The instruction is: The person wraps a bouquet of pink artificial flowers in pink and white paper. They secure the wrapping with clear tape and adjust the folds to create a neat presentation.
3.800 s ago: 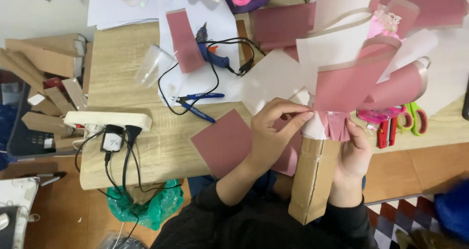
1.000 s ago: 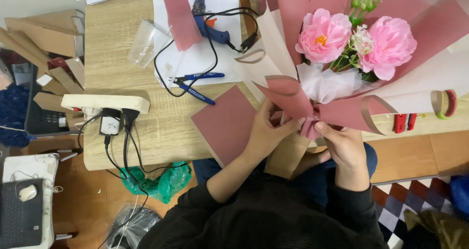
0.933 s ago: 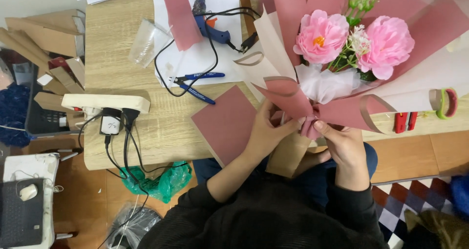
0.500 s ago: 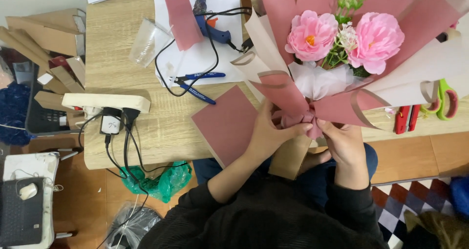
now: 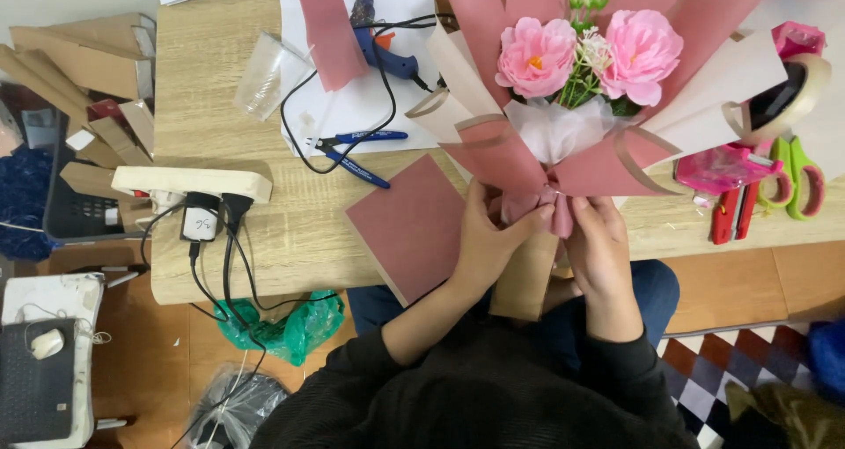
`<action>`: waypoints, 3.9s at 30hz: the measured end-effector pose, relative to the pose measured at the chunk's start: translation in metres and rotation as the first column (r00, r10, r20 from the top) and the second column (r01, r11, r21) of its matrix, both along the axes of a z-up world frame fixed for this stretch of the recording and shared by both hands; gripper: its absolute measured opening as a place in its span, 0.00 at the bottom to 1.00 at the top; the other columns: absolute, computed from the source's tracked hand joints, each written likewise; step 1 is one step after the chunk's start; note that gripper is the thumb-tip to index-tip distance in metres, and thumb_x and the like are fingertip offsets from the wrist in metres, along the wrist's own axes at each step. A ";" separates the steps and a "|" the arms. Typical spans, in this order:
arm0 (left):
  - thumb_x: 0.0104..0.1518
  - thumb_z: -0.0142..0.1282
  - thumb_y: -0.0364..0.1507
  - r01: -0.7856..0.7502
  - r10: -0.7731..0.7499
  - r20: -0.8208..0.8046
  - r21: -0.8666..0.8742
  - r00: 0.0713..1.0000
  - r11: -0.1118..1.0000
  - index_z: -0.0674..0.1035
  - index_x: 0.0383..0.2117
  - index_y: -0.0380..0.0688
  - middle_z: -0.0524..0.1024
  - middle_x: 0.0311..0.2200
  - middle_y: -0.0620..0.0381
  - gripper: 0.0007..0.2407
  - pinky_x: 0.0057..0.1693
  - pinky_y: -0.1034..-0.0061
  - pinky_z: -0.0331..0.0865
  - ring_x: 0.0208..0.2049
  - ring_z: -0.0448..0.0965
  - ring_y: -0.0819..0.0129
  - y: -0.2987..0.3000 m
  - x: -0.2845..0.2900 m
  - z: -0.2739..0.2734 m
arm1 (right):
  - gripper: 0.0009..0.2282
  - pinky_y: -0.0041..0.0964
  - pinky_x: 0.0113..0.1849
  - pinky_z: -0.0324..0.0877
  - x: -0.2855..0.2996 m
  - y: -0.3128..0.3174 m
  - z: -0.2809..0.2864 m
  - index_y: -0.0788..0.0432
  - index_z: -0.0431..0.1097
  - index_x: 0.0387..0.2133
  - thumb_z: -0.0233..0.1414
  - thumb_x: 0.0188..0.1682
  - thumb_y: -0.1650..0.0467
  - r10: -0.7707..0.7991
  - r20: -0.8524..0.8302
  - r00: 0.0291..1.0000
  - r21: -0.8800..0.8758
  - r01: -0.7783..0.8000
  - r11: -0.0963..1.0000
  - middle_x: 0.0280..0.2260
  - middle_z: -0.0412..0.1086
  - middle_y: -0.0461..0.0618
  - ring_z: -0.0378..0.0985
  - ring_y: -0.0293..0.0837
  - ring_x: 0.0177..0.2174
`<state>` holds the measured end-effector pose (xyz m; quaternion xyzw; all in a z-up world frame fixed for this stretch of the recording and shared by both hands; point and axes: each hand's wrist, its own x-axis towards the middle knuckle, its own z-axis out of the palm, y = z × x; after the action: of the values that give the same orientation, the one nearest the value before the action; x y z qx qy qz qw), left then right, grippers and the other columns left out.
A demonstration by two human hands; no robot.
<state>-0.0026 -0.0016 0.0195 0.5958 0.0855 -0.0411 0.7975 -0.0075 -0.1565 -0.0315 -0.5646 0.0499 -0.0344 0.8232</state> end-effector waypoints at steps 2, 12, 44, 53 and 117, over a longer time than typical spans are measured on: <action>0.43 0.74 0.36 -0.007 0.007 0.000 -0.048 1.000 0.999 0.68 0.59 0.45 0.72 0.54 0.45 0.35 0.62 0.43 0.63 0.58 0.72 0.51 -0.003 0.001 -0.003 | 0.17 0.44 0.55 0.70 0.006 0.018 0.036 0.67 0.61 0.59 0.46 0.59 0.70 -0.061 0.033 0.998 0.080 0.058 0.995 0.52 0.68 0.59 0.73 0.49 0.53; 0.57 0.63 0.38 0.001 0.014 0.170 -0.087 0.985 0.996 0.62 0.64 0.39 0.64 0.60 0.39 0.31 0.67 0.42 0.54 0.65 0.62 0.45 -0.001 -0.006 0.016 | 0.20 0.42 0.58 0.69 0.007 0.041 0.031 0.63 0.56 0.64 0.47 0.60 0.70 -0.099 0.121 0.988 -0.030 0.104 0.994 0.56 0.63 0.53 0.70 0.43 0.55; 0.58 0.55 0.34 0.138 -0.144 0.329 0.041 0.933 0.990 0.60 0.63 0.41 0.69 0.59 0.51 0.27 0.66 0.70 0.64 0.63 0.69 0.64 0.029 -0.004 0.077 | 0.27 0.38 0.61 0.60 0.016 0.067 0.092 0.62 0.53 0.66 0.45 0.53 0.67 -0.069 0.105 0.992 0.003 0.069 0.998 0.63 0.61 0.54 0.64 0.46 0.61; 0.58 0.58 0.33 0.011 0.023 0.284 -0.117 0.958 0.993 0.69 0.58 0.45 0.74 0.52 0.56 0.21 0.62 0.75 0.68 0.55 0.75 0.70 0.028 0.011 0.044 | 0.20 0.36 0.57 0.65 0.020 0.061 0.066 0.61 0.61 0.60 0.48 0.53 0.72 -0.081 0.135 0.988 -0.001 0.082 0.997 0.52 0.69 0.53 0.71 0.43 0.51; 0.55 0.59 0.36 -0.019 0.042 0.300 -0.080 0.953 0.997 0.56 0.66 0.44 0.65 0.63 0.55 0.33 0.70 0.70 0.57 0.66 0.63 0.67 0.052 0.021 0.035 | 0.29 0.54 0.73 0.50 0.047 0.051 0.081 0.56 0.47 0.72 0.51 0.60 0.63 0.077 0.735 0.673 -0.213 0.121 0.970 0.72 0.48 0.52 0.51 0.53 0.71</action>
<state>0.0180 0.0505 0.0546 0.5630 -0.0297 0.0594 0.8238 0.0396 -0.1051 0.0493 -0.5983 -0.2847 -0.2753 0.6966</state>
